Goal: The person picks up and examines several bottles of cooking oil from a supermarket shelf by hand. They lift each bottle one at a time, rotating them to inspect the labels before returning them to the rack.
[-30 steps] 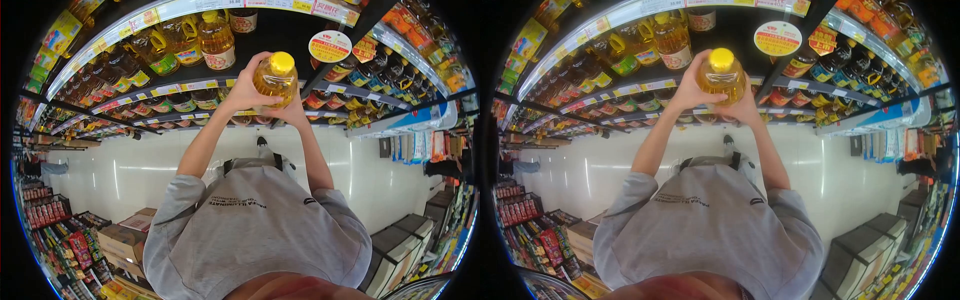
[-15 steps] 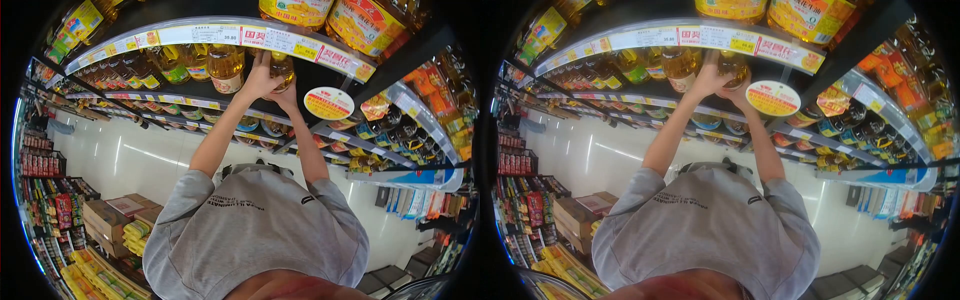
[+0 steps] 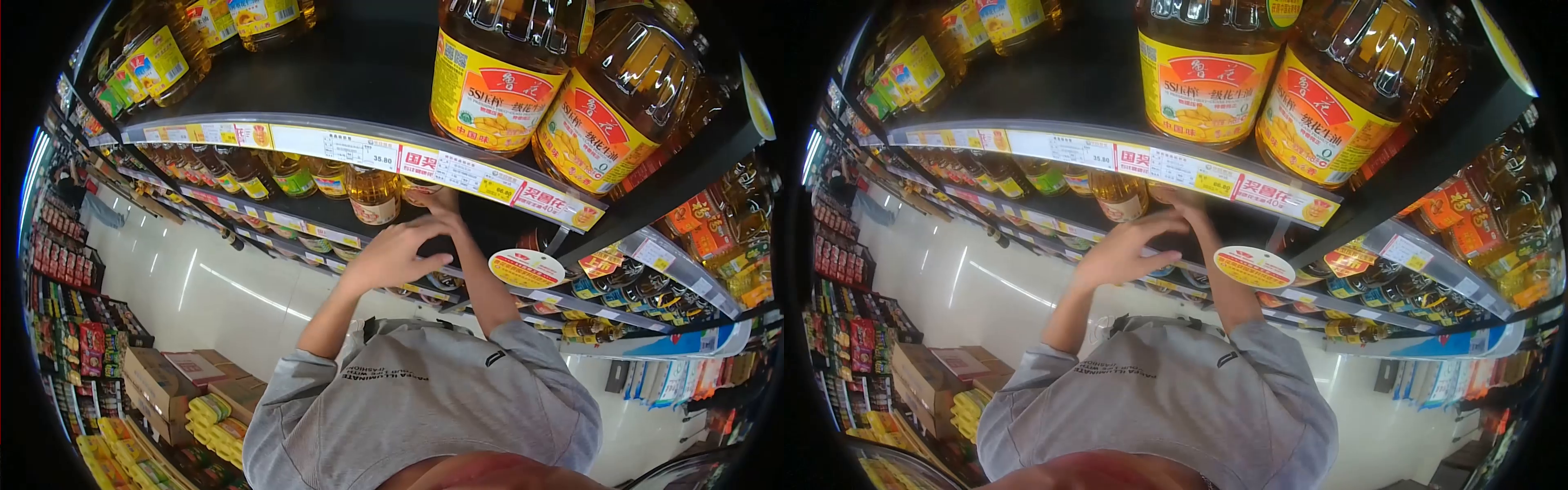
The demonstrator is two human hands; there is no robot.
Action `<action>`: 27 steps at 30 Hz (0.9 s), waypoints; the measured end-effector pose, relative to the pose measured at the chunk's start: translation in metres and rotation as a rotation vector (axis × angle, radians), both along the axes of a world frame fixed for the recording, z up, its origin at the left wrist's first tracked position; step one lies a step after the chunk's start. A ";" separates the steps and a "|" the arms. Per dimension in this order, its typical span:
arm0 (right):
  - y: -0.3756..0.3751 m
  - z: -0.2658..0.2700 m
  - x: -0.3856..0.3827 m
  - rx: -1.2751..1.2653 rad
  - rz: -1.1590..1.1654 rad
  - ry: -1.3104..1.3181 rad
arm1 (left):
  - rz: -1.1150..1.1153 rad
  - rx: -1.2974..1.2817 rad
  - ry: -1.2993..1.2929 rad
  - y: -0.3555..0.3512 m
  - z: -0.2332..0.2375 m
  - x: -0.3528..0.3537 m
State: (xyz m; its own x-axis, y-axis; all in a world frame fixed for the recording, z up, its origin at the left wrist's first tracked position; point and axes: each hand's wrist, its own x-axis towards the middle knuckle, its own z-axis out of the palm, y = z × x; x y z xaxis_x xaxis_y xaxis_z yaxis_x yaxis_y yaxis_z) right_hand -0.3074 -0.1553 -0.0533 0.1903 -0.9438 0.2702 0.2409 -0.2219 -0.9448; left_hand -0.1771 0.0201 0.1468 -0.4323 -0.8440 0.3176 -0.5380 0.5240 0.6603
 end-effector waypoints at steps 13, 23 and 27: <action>0.029 0.056 0.012 -0.051 -0.398 0.411 | 0.048 -0.572 0.597 -0.099 0.179 0.000; 0.092 0.020 0.020 -0.094 -0.883 0.652 | -0.235 -0.405 0.681 -0.097 0.203 -0.026; 0.130 0.018 0.011 -0.156 -0.934 0.599 | -0.174 -0.448 0.686 -0.090 0.201 -0.023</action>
State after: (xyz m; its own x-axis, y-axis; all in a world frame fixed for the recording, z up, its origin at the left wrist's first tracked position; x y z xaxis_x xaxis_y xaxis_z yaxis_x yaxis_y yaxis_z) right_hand -0.2962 -0.0254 -0.0349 -0.4360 -0.7479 0.5005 -0.5665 -0.2040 -0.7984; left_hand -0.2002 -0.0694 0.3482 -0.1335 -0.5144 0.8471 0.0197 0.8532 0.5212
